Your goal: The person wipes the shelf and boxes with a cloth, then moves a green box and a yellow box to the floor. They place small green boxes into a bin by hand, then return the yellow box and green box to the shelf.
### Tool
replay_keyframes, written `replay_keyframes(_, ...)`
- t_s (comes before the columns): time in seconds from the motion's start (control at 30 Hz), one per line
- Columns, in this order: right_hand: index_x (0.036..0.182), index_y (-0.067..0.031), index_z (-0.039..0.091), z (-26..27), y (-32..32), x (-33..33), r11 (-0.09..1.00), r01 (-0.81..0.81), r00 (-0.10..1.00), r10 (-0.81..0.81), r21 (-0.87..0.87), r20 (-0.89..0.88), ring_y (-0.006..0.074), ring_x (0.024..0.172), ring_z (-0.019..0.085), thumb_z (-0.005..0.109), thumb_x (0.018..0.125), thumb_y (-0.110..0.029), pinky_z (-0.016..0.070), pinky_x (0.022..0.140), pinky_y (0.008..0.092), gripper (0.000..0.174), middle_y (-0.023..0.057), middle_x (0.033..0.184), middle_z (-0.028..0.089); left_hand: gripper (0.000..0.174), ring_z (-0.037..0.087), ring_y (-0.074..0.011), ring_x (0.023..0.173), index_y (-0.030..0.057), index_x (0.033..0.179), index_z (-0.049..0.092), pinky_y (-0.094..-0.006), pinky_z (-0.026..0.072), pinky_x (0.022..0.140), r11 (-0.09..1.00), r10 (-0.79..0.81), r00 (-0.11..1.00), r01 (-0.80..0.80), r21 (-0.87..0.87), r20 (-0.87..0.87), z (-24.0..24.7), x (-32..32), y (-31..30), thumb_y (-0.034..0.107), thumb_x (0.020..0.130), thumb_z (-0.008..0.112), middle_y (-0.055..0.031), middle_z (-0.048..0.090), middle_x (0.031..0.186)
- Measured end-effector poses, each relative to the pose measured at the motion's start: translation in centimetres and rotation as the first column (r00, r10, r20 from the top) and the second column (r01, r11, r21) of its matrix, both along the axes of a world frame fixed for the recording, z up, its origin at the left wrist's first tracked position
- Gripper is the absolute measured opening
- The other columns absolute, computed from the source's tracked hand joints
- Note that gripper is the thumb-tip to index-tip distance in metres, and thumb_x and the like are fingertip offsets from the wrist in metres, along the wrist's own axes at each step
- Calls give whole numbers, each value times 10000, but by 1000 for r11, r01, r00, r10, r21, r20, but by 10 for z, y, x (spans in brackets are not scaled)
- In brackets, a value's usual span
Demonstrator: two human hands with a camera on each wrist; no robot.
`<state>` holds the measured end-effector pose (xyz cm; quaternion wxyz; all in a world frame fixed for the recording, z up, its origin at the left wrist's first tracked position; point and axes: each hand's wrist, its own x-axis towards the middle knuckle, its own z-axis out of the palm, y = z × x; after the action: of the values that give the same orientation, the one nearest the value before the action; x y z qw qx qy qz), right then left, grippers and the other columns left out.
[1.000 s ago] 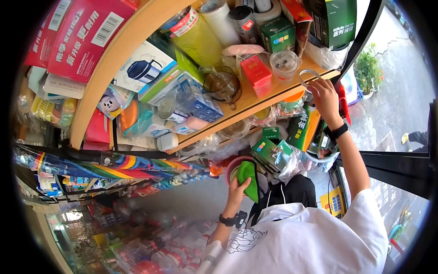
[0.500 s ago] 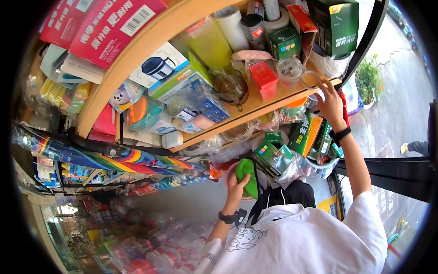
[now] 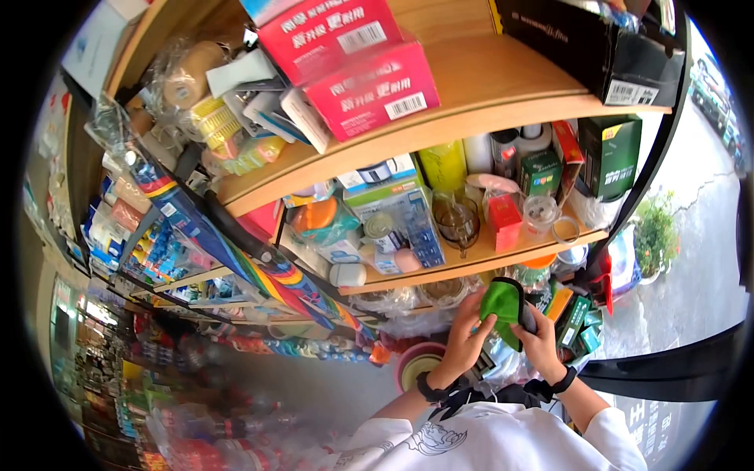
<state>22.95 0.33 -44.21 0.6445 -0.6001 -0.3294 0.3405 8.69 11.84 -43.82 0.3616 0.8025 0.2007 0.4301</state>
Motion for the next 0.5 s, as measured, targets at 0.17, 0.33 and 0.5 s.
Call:
replay_keyframes(0.17, 1067, 44, 648, 28, -7, 3, 997, 35, 919, -61, 74, 389, 301, 730, 565, 773, 781, 3, 489, 737, 329, 315, 156, 820, 604, 253, 631, -125, 953, -5, 1073, 717, -247, 506, 766, 872, 63, 982, 32, -488, 175, 1, -16, 19, 220, 1072, 600, -55, 644, 1128)
replay_keyframes(0.33, 1049, 30, 658, 17, -11, -3, 997, 28, 954, -3, -77, 299, 204, 768, 595, 837, 769, -98, 501, 742, 336, 356, 136, 891, 665, 530, 649, -139, 1038, 16, 1396, 550, -282, 564, 840, 643, -285, 953, 266, -718, 98, 17, -12, -6, 193, 951, 778, -74, 593, 1319)
replay_keyframes(0.5, 1199, 43, 646, 29, -25, -11, 978, -199, 979, 195, -66, -61, 113, 861, 600, 760, 914, -163, 489, 787, 287, 369, 38, 990, 702, 517, 664, -127, 1014, 15, 1331, 614, -261, 543, 809, 788, -220, 965, 264, -556, 145, -30, -8, -3, 228, 911, 826, -42, 674, 1118)
